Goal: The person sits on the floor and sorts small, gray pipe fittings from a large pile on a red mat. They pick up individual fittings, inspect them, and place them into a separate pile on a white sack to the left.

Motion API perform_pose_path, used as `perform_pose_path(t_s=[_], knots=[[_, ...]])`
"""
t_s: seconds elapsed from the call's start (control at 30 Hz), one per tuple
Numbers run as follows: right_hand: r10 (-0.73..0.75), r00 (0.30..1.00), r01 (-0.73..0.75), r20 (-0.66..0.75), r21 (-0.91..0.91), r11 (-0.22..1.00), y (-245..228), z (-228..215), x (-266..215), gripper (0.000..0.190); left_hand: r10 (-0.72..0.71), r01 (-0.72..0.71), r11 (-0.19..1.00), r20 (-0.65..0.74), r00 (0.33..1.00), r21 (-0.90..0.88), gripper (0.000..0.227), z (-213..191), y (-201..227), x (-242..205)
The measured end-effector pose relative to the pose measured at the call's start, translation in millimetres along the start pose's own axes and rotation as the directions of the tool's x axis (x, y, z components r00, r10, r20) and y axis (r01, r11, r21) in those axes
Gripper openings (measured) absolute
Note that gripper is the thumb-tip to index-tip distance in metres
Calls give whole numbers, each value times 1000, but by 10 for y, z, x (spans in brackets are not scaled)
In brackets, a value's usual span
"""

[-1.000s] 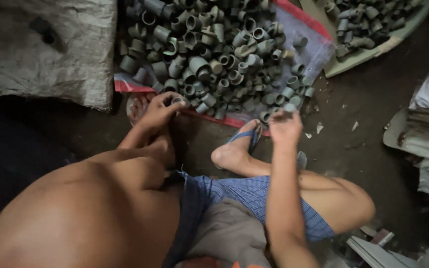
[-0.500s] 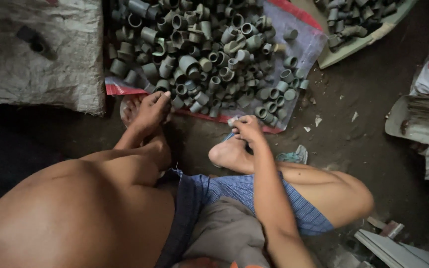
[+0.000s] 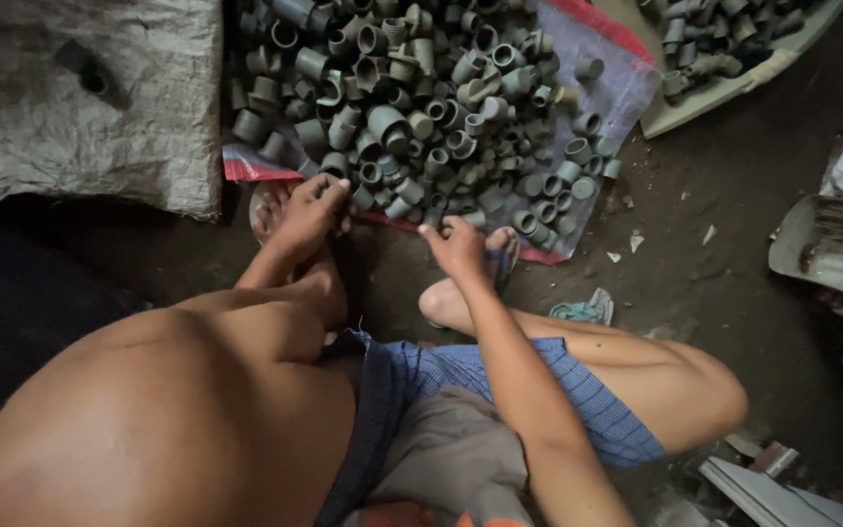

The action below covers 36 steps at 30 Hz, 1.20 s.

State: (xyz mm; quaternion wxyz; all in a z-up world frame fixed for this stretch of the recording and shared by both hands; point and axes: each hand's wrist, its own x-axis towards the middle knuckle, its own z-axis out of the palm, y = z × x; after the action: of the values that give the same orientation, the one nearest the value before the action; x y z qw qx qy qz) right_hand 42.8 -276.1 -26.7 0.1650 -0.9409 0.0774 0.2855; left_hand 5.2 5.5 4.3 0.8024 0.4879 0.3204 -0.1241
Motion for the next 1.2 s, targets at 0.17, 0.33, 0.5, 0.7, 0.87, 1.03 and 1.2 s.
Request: perform_pose_path(t_s=[0.17,0.33,0.5,0.7,0.87,1.03,1.2], knots=[[153,958,-254,241,475,843,101,-321,-90,69,26,-27,998,-25,999,-51,23,-38,-75,8],[316,916,-375,247,253,892,806,-524,303,73,34,-35,993,-14,999,-109,29,9,39,-28],[362,928,-371,84,291,882,804,-717,224,63,-32,26,993,-51,998,-115,34,20,94,-53],[200,933,-153,-299,173,973,687,-693,172,44,-113,36,905,-157,981,-423,32,-51,-110,145],[-80,959,155,-270,268,951,-160,-674,-116,14,-97,15,913,-181,979,-409,19,-117,-168,173],[-285,939,289,193,7,957,-1319,-715,-590,46,-128,59,936,-179,975,-348,20,-121,-165,167],[-644,749,663,158,-194,723,-1157,-3,-263,50,-88,-21,928,-275,958,-372,23,-147,-123,110]])
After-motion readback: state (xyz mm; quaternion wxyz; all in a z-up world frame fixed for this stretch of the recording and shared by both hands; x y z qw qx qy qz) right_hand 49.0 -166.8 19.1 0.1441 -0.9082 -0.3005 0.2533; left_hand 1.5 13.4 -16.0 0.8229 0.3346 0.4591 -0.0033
